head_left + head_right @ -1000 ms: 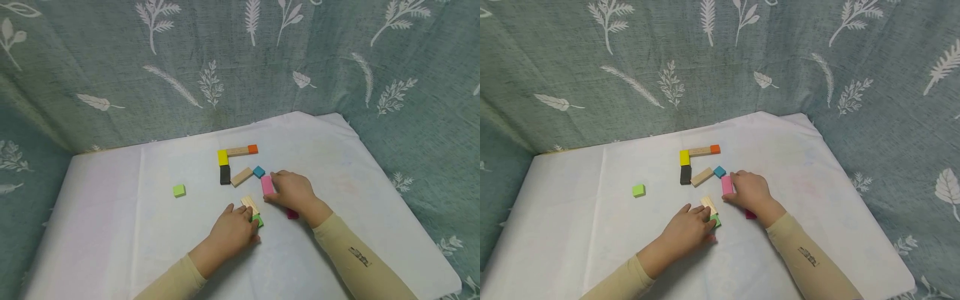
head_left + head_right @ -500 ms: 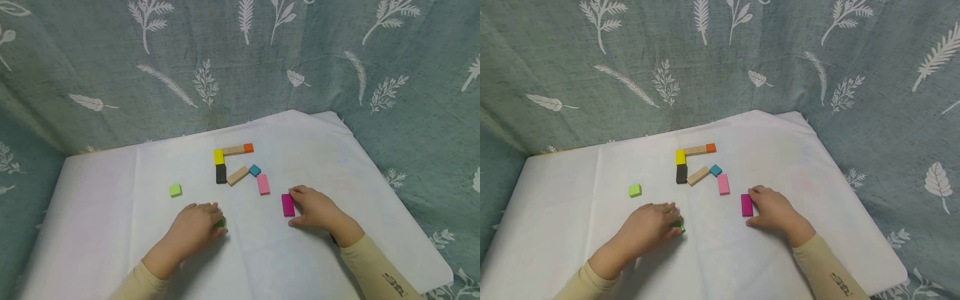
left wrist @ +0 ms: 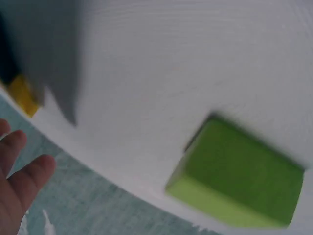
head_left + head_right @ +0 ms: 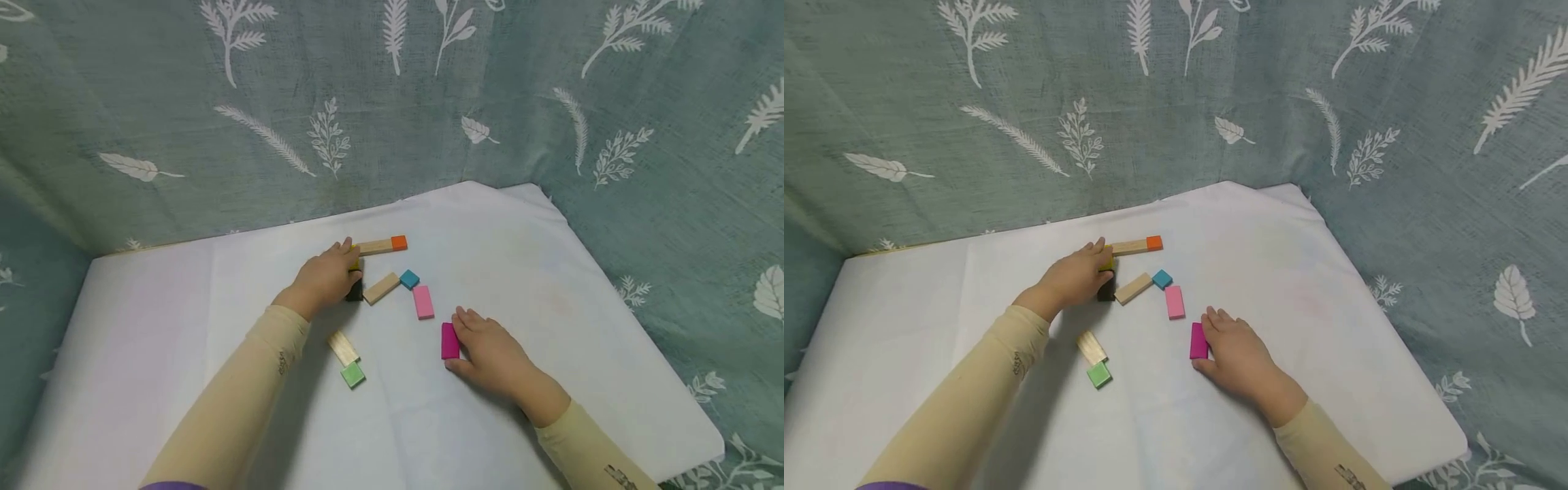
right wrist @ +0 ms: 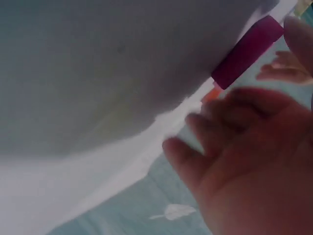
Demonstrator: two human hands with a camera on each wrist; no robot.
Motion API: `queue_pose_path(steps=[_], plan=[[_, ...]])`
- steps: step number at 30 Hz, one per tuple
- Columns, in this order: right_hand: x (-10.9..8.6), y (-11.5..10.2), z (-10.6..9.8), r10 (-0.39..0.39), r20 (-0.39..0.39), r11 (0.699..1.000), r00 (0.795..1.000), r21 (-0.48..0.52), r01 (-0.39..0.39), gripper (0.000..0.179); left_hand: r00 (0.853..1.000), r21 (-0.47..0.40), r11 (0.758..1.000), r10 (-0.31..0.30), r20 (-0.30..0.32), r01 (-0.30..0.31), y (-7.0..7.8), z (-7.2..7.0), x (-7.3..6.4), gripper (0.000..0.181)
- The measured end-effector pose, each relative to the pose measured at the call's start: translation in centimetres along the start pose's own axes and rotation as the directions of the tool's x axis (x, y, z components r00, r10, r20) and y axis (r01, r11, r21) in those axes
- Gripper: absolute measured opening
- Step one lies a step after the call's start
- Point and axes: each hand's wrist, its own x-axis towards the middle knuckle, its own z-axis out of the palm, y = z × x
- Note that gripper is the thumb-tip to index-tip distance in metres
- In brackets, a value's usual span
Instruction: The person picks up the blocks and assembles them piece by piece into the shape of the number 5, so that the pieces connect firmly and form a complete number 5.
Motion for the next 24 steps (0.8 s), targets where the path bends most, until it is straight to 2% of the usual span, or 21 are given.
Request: queue_pose_path(steps=[4,7,17,24], plan=[[0.2,-0.2,0.1,-0.061,-0.007,0.998,0.998,-0.033,0.061,0.071,0.999,0.025,0.999,-0.025,0.038,0.024,-0.7,0.8,0.3,0.061],[0.3,-0.5,0.1,-0.057,-0.021,0.997,0.998,-0.062,0.055,0.069,0.999,0.042,0.999,-0.020,0.048,0.018,-0.8,1.4,0.5,0.061],[0.8,-2.7,0.6,0.051,-0.059,0.984,0.997,-0.169,-0.060,0.068,0.999,0.104,0.995,-0.001,0.039,-0.003,-0.4,2.1,0.5,0.060],[1.3,-4.0,0.8,0.104,-0.056,0.971,0.993,-0.213,-0.113,0.071,0.999,0.143,0.990,-0.001,0.037,-0.005,-0.4,2.6,0.6,0.061]])
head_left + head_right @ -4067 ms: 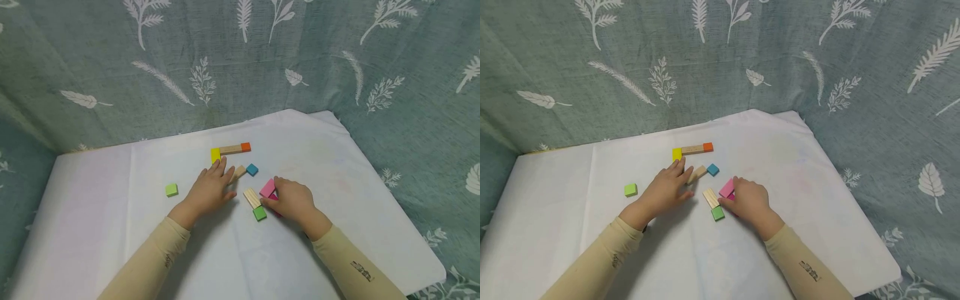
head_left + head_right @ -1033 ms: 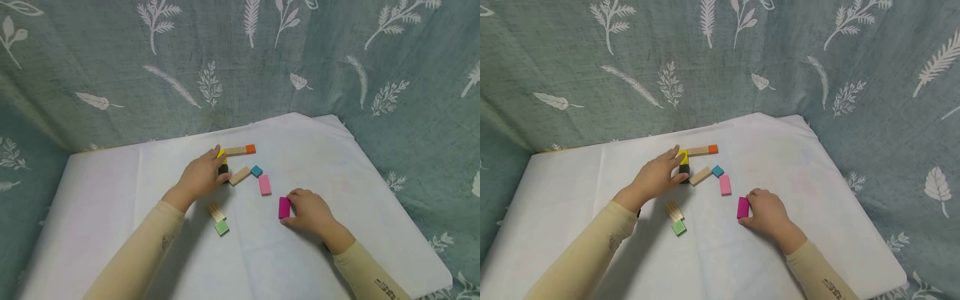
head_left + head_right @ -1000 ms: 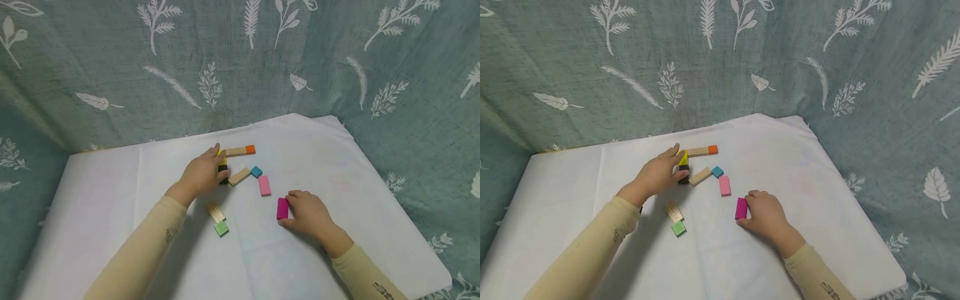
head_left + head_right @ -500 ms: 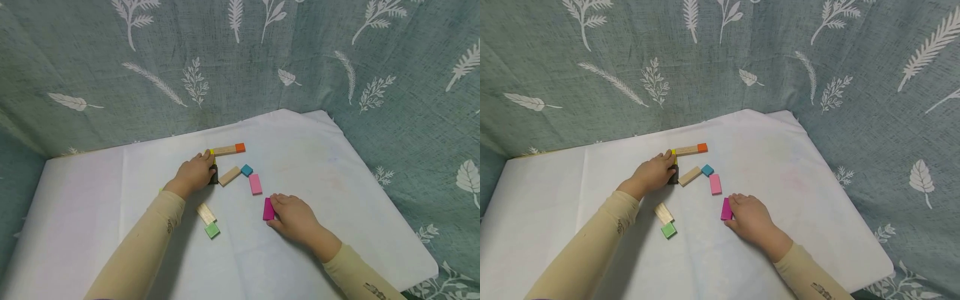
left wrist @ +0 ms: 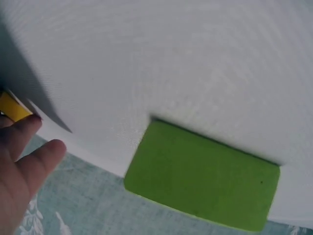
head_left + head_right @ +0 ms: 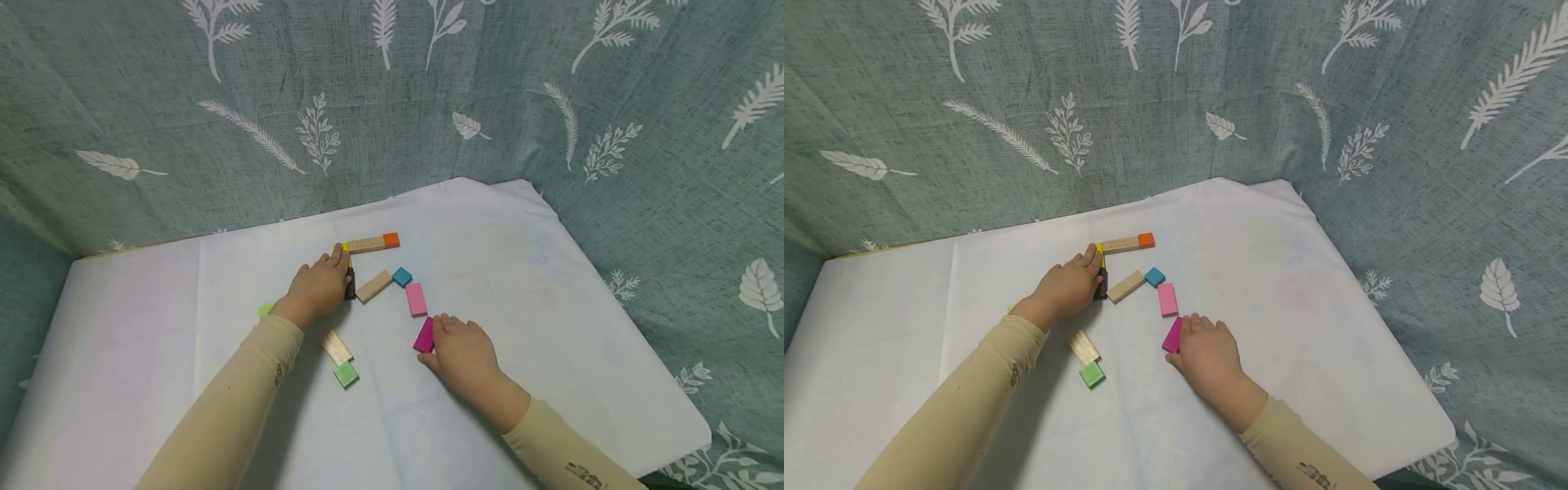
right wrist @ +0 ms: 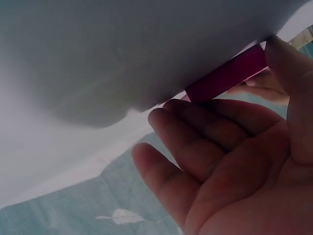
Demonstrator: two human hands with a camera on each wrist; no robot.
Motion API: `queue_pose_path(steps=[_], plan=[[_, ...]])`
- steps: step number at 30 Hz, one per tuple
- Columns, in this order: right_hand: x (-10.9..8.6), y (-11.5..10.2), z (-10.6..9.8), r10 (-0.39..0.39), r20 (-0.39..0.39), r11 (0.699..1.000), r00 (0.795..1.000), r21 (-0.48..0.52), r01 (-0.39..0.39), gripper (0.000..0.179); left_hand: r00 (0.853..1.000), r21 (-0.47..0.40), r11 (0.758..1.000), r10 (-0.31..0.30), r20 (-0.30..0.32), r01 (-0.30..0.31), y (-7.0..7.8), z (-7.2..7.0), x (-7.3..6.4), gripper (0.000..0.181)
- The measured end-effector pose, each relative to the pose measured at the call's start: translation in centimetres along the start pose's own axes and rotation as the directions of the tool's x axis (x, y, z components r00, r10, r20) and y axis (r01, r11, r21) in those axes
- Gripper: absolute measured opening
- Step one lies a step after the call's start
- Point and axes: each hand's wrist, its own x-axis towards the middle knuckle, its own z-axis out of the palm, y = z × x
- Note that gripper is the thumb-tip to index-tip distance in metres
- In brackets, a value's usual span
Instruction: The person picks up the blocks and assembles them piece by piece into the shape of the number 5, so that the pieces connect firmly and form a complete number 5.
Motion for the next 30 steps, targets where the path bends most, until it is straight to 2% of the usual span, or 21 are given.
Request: queue_pose_path(steps=[6,15,21,25,30], plan=[[0.13,-0.30,0.16,0.000,-0.048,1.000,0.999,-0.023,-0.001,0.071,1.000,-0.004,1.000,-0.011,0.015,0.011,0.14,0.16,0.22,0.061],[0.42,-0.24,0.39,-0.001,-0.041,0.999,0.999,-0.053,-0.001,0.075,0.999,-0.023,0.999,-0.024,0.027,0.025,0.25,0.13,-0.01,0.060],[0.65,-0.45,0.31,-0.006,-0.047,0.998,0.999,-0.056,0.003,0.075,1.000,-0.026,0.999,-0.025,0.009,0.026,0.00,0.22,-0.23,0.060],[0.61,-0.42,0.17,-0.018,-0.048,0.999,0.999,-0.047,0.016,0.076,0.999,0.012,0.999,-0.030,-0.016,0.030,0.15,0.28,-0.32,0.059],[0.50,-0.08,-0.44,0.002,-0.044,1.000,0.999,-0.002,-0.002,0.078,0.999,0.109,0.994,-0.015,-0.050,0.020,0.70,0.05,-0.44,0.056]])
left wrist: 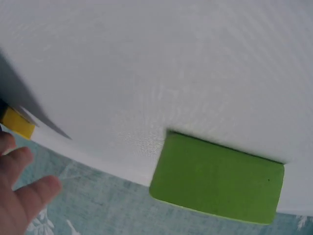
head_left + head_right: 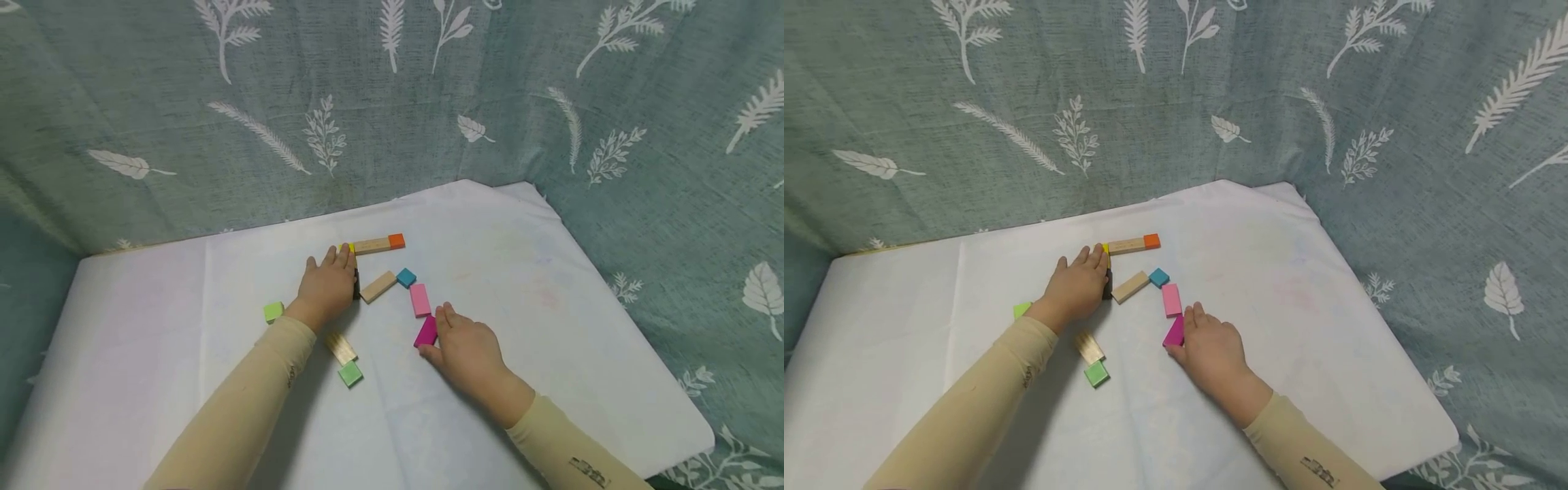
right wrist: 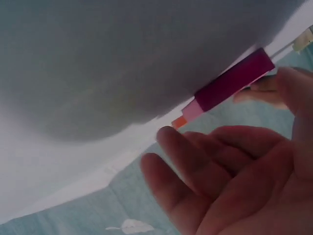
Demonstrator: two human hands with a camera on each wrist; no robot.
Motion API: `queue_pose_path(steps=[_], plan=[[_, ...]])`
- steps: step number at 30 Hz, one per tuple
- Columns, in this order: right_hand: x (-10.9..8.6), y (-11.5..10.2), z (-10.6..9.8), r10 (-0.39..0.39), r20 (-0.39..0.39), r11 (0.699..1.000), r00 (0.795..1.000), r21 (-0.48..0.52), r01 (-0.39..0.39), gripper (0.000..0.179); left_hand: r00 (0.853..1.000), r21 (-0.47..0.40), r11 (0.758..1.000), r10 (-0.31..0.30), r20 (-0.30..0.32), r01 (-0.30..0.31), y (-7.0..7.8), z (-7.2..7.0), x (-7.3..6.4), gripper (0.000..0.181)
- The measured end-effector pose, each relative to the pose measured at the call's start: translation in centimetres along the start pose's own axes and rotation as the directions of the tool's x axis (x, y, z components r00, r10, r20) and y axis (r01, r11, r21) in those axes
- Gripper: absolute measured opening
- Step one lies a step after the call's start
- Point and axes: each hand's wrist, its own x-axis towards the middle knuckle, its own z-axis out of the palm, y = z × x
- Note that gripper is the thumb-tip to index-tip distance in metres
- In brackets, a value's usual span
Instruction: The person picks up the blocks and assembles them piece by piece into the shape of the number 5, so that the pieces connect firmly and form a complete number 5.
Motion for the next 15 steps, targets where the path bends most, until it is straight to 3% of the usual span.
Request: queue_pose_path(steps=[3,7,11,13,15], plan=[[-0.1,0.6,-0.3,-0.037,-0.011,0.998,0.999,0.046,0.037,0.072,1.000,0.032,0.999,0.012,-0.020,-0.012,0.3,-0.2,0.0,0.055],[0.3,1.7,-0.7,-0.122,0.034,0.989,0.992,0.092,0.118,0.067,0.996,-0.030,1.000,0.004,-0.089,-0.007,0.4,-1.8,-1.2,0.055],[1.8,3.1,-1.4,-0.165,0.129,0.983,0.978,0.103,0.152,0.074,0.977,-0.138,0.990,-0.006,-0.213,-0.024,0.9,-3.8,-4.4,0.055],[2.9,3.9,-1.6,-0.195,0.163,0.977,0.967,0.114,0.178,0.078,0.962,-0.186,0.982,-0.029,-0.271,-0.022,1.5,-3.8,-6.5,0.055],[3.9,4.5,-1.7,-0.225,0.196,0.970,0.954,0.137,0.201,0.080,0.956,-0.224,0.974,-0.078,-0.282,0.014,2.2,-3.2,-8.5,0.049]])
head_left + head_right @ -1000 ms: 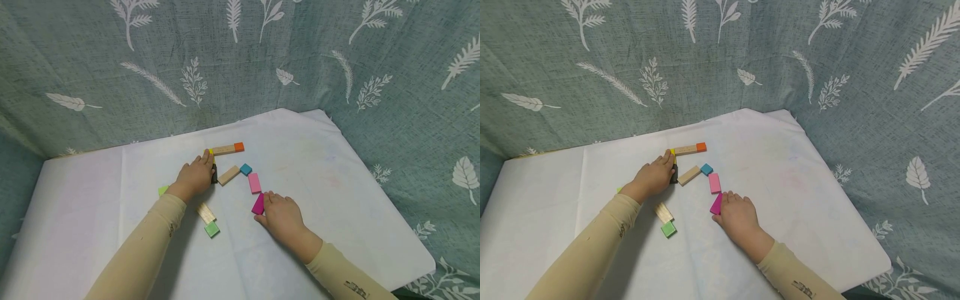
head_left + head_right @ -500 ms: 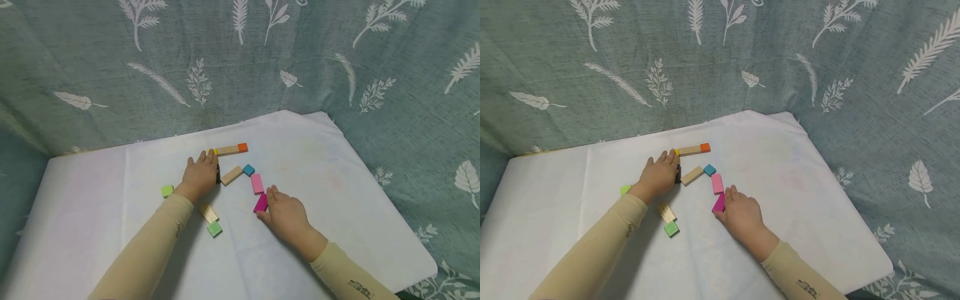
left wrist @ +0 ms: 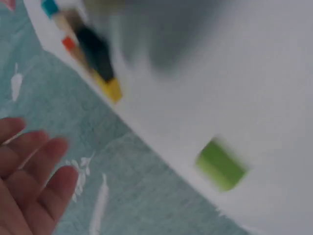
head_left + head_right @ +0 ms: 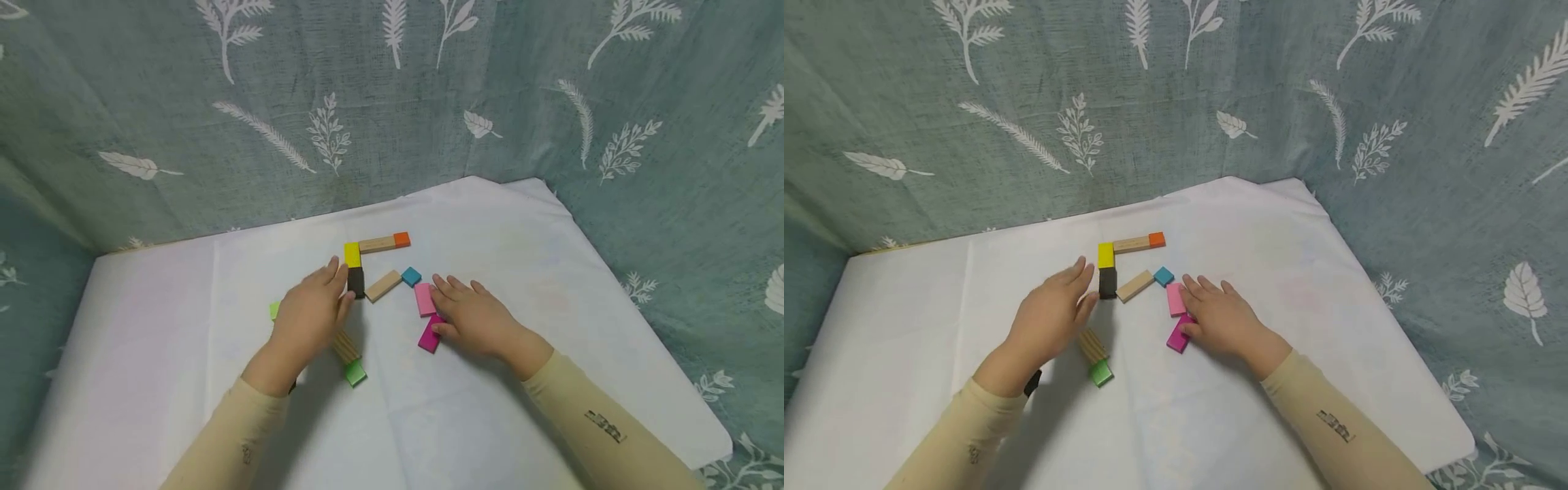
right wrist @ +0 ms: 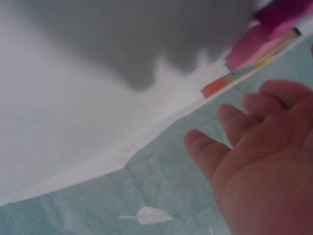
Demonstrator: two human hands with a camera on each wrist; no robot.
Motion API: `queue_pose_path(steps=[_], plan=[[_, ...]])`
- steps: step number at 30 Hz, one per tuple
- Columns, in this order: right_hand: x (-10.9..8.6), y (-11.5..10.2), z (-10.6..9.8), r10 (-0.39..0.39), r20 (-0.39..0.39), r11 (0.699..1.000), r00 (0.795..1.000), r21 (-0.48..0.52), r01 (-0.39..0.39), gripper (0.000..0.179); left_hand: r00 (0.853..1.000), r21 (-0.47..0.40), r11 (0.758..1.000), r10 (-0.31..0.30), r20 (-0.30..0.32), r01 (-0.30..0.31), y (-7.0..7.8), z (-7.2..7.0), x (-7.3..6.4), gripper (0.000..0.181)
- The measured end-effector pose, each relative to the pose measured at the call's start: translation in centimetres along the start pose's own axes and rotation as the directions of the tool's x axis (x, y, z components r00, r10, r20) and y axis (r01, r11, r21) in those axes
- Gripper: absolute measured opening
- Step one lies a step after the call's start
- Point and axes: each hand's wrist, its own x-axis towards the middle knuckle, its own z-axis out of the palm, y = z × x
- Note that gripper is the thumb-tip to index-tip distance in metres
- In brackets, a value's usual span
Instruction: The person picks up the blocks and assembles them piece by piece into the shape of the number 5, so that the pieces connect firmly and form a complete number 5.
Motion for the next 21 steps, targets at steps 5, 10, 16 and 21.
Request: queue_pose_path(steps=[5,10,16,21], plan=[[1.6,0.4,0.0,-0.055,0.063,0.998,0.997,-0.003,0.055,0.077,0.971,0.040,0.974,-0.227,0.073,0.225,0.6,1.4,-3.7,0.045],[1.4,0.9,0.4,-0.051,0.048,0.999,0.998,-0.010,0.051,0.073,0.916,0.087,0.929,-0.368,0.156,0.359,1.1,2.9,-3.7,0.063],[1.5,1.1,0.6,-0.067,0.029,0.998,0.997,-0.003,0.067,0.073,0.885,0.095,0.912,-0.410,0.220,0.399,1.5,3.7,-3.4,0.062],[1.6,1.2,0.7,-0.077,0.021,0.997,0.997,0.006,0.077,0.073,0.886,0.089,0.915,-0.403,0.229,0.393,1.8,3.7,-3.5,0.048]])
